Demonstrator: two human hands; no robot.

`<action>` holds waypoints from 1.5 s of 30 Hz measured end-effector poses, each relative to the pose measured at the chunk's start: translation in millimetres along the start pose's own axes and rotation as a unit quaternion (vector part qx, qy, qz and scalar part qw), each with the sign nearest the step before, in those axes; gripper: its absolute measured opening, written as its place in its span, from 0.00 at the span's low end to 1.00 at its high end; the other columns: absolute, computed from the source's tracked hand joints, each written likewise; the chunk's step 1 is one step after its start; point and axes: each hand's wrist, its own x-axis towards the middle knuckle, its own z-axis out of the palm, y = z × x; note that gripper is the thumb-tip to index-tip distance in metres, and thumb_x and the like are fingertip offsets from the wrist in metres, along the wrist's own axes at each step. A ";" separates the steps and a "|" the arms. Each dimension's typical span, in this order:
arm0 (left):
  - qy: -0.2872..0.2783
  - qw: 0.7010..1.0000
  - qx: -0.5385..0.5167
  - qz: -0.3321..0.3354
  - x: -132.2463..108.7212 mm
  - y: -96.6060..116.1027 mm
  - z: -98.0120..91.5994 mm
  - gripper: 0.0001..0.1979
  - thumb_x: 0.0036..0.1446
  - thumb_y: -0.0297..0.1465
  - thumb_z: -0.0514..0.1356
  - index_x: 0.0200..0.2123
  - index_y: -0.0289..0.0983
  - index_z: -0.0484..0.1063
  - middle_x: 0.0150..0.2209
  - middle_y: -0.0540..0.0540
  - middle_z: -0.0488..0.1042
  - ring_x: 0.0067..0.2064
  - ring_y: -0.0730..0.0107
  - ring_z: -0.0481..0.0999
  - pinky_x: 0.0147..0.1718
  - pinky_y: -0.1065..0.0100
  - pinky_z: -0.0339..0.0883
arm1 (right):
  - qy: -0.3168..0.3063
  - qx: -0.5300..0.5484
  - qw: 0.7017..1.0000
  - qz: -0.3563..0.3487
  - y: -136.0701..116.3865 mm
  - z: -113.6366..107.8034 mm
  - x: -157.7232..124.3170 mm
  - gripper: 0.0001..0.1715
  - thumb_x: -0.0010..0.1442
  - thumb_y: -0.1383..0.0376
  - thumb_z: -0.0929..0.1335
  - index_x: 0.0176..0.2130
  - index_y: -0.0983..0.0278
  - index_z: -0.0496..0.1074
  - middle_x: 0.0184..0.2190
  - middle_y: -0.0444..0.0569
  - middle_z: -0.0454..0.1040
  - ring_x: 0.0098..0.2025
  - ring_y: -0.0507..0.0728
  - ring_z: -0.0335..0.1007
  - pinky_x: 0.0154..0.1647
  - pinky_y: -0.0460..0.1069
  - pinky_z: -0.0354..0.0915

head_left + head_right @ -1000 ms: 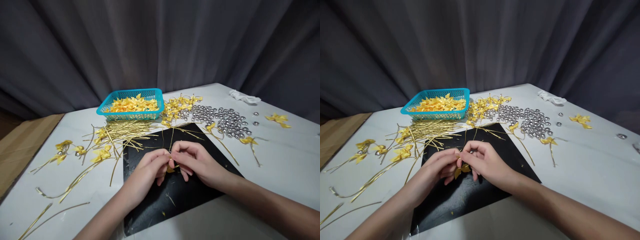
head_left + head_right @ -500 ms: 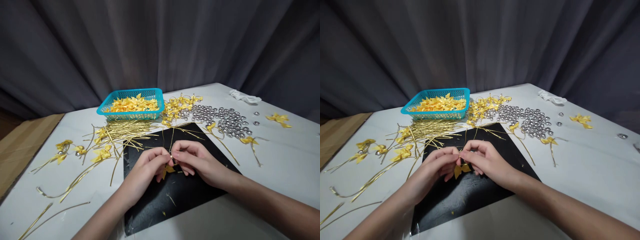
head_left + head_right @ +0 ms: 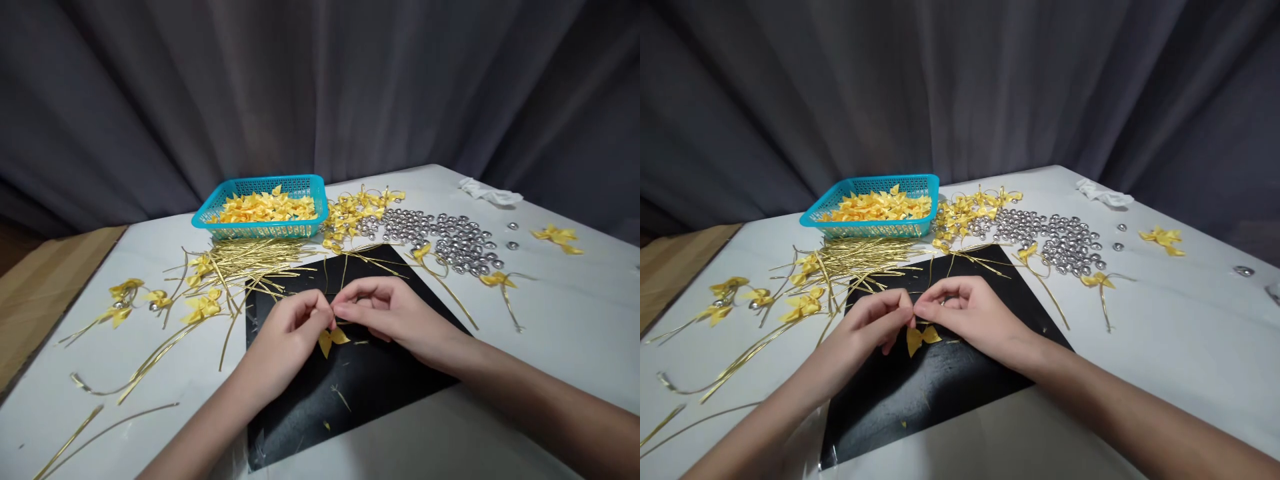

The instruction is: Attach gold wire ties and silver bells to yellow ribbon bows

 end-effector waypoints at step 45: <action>0.077 0.946 -0.276 -0.150 8.4 -19.3 8.1 0.06 0.43 0.30 0.65 0.26 0.33 0.76 0.29 0.48 0.76 0.32 0.75 0.71 0.37 0.74 0.63 | 0.131 -0.217 0.963 -0.089 24.6 5.7 -5.5 0.09 0.58 0.63 0.64 0.29 0.65 0.68 0.44 0.51 0.68 0.24 0.47 0.62 0.25 0.45 0.62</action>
